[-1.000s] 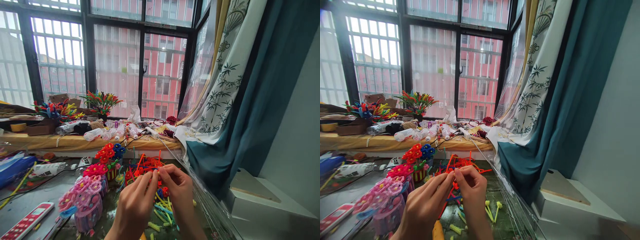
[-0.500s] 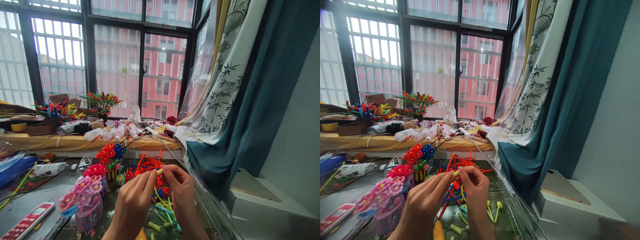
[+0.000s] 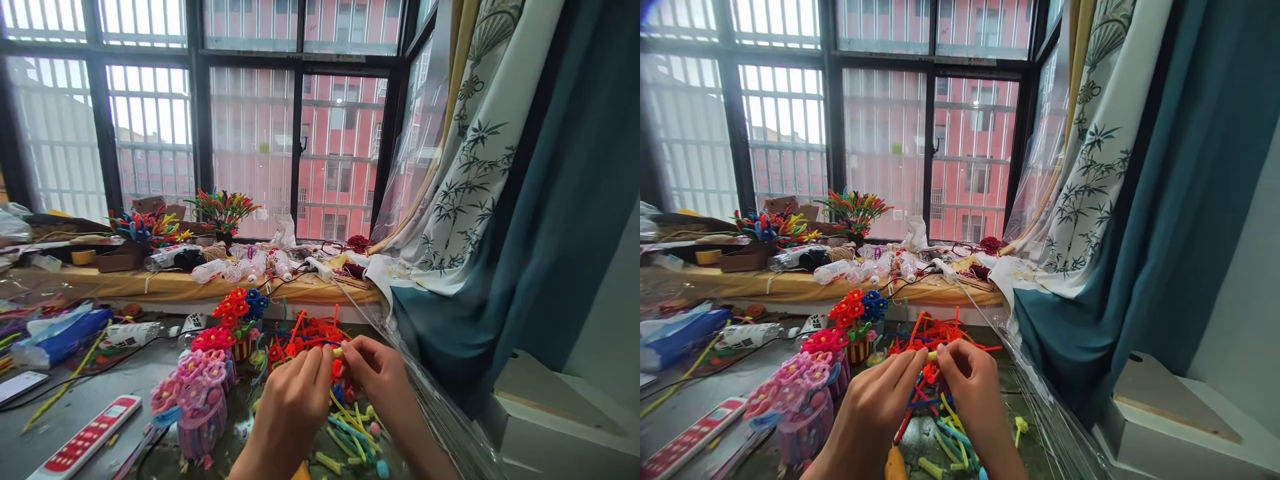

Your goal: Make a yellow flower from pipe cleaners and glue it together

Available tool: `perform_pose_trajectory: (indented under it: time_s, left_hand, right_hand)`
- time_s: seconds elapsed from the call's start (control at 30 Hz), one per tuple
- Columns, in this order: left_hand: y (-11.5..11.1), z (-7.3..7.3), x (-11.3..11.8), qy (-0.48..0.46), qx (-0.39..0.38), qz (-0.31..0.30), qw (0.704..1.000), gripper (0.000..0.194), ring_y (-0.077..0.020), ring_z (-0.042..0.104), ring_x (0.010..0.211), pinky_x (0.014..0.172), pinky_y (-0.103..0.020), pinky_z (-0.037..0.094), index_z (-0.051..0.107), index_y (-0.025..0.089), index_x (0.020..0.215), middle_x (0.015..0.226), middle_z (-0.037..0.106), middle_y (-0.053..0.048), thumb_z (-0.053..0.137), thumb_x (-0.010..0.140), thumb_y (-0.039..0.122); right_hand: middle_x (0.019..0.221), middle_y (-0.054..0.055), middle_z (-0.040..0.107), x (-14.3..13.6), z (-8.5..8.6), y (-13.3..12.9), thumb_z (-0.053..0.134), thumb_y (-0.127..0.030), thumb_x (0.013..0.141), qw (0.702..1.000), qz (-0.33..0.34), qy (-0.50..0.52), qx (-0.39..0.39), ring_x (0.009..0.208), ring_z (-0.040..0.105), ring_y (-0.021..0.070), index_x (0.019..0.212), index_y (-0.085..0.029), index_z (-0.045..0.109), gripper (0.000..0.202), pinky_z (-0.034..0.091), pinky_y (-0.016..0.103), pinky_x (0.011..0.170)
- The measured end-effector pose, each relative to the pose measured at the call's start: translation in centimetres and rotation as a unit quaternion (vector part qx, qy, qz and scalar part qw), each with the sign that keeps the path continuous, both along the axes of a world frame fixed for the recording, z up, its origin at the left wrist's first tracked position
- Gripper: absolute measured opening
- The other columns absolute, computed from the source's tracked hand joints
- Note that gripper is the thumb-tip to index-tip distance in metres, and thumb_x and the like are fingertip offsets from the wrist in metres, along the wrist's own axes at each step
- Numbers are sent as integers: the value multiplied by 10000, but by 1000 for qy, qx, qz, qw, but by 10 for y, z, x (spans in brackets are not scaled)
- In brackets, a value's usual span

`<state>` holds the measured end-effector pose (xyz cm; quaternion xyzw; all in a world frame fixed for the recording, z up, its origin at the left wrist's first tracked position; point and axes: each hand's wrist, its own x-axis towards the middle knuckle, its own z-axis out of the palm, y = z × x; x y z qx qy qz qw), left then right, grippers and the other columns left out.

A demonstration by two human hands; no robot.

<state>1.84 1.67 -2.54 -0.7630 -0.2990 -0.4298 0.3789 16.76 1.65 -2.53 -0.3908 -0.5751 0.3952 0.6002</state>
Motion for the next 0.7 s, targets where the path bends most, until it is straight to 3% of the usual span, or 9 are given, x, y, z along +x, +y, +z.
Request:
perform_pose_trajectory:
  time_s: [0.13,0.33,0.53,0.7]
  left_hand:
    - [3,-5,0,0,0,2,1000,361,-182,672,637,551,-267,509,606,109,999,773,690,-71,247,1034,105]
    - [-2,2,-3,2,0,-22,1000,352,-180,659,622,536,-271,501,610,108,963,762,679,-62,266,1039,124]
    - [-7,16,-9,6,-7,-58,998,336,-178,669,615,528,-264,507,616,118,917,744,688,-59,311,1049,168]
    - [-4,16,-14,-3,-37,-80,996,323,-186,699,655,555,-265,531,623,130,923,778,713,-64,331,1049,186]
  right_hand:
    - [476,-30,516,1,-3,3,581,-655,862,999,31,-43,-2,423,469,113,589,-188,544,543,378,235,444]
    - [437,-46,452,-4,2,-1,558,-702,845,1000,-4,-31,2,390,409,95,538,-199,495,593,312,226,410]
    - [454,-55,468,-1,7,-4,603,-672,838,998,68,1,-12,377,438,92,603,-190,518,543,330,213,395]
    - [489,-46,494,2,0,2,579,-636,886,996,91,-9,2,400,463,86,635,-170,546,531,333,203,409]
